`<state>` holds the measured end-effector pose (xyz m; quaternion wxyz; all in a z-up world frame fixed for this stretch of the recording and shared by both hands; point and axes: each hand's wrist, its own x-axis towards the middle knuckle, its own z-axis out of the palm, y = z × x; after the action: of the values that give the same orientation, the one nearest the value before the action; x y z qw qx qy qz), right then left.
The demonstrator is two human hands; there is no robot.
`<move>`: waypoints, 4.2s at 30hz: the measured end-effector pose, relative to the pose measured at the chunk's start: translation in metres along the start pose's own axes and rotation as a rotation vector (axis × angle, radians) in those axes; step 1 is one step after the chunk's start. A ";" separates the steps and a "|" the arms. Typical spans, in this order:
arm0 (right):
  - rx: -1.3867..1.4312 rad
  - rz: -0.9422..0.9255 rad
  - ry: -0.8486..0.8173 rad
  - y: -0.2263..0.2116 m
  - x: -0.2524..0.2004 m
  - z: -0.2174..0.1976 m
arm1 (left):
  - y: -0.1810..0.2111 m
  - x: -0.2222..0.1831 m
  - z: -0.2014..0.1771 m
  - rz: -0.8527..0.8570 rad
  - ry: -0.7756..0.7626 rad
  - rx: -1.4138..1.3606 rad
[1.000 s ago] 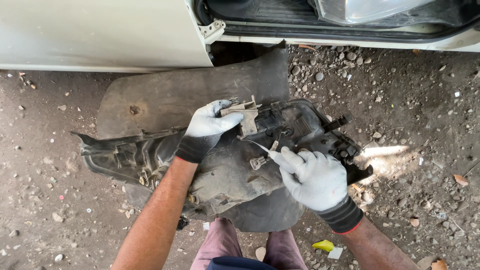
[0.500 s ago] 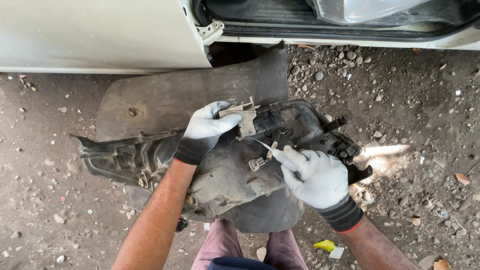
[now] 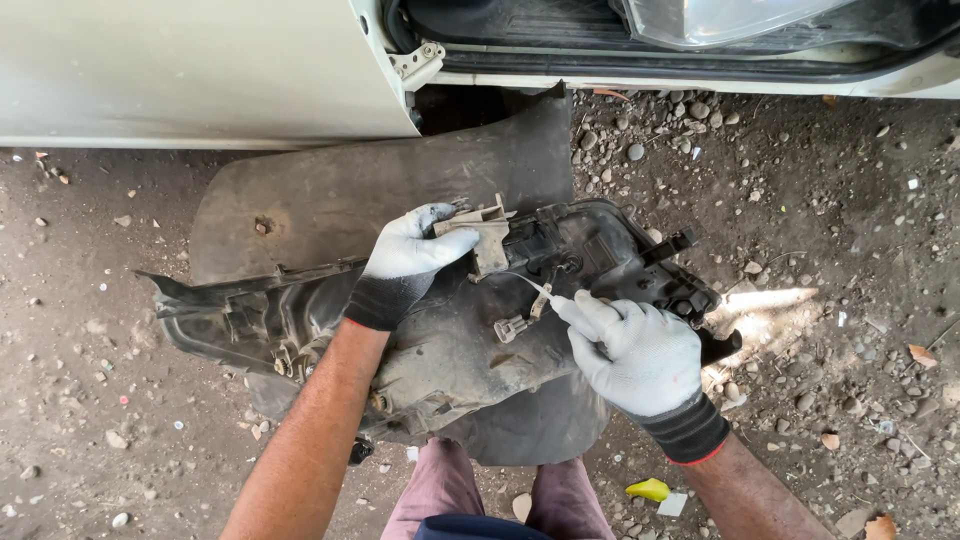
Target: The person holds a large black plastic car part and uses a small white tool to scrape and clean its surface. They repeatedly scrape different areas, occasionally pointing at specific spots, and place the tool inside the car's open door area.
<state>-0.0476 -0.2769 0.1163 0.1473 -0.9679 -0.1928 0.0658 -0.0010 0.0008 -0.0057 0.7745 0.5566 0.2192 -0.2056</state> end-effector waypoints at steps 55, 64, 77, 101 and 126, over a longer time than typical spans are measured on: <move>-0.015 -0.066 0.108 0.014 0.007 -0.005 | -0.005 0.000 -0.003 0.000 0.019 -0.008; 0.010 0.017 0.030 0.009 0.001 -0.007 | -0.004 0.000 -0.002 -0.008 -0.019 -0.084; 0.017 0.085 0.050 0.005 -0.002 0.000 | -0.001 0.000 0.001 0.025 -0.007 0.047; -0.137 -0.118 0.013 -0.035 0.009 -0.002 | 0.004 0.000 0.004 0.054 -0.065 0.089; 1.815 0.610 0.106 0.076 0.043 0.021 | -0.022 0.011 -0.006 0.136 -0.109 -0.011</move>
<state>0.0147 -0.3220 0.0698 0.8260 -0.4950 0.1990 0.1818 -0.0051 -0.0011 -0.0307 0.8006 0.5538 0.1397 -0.1814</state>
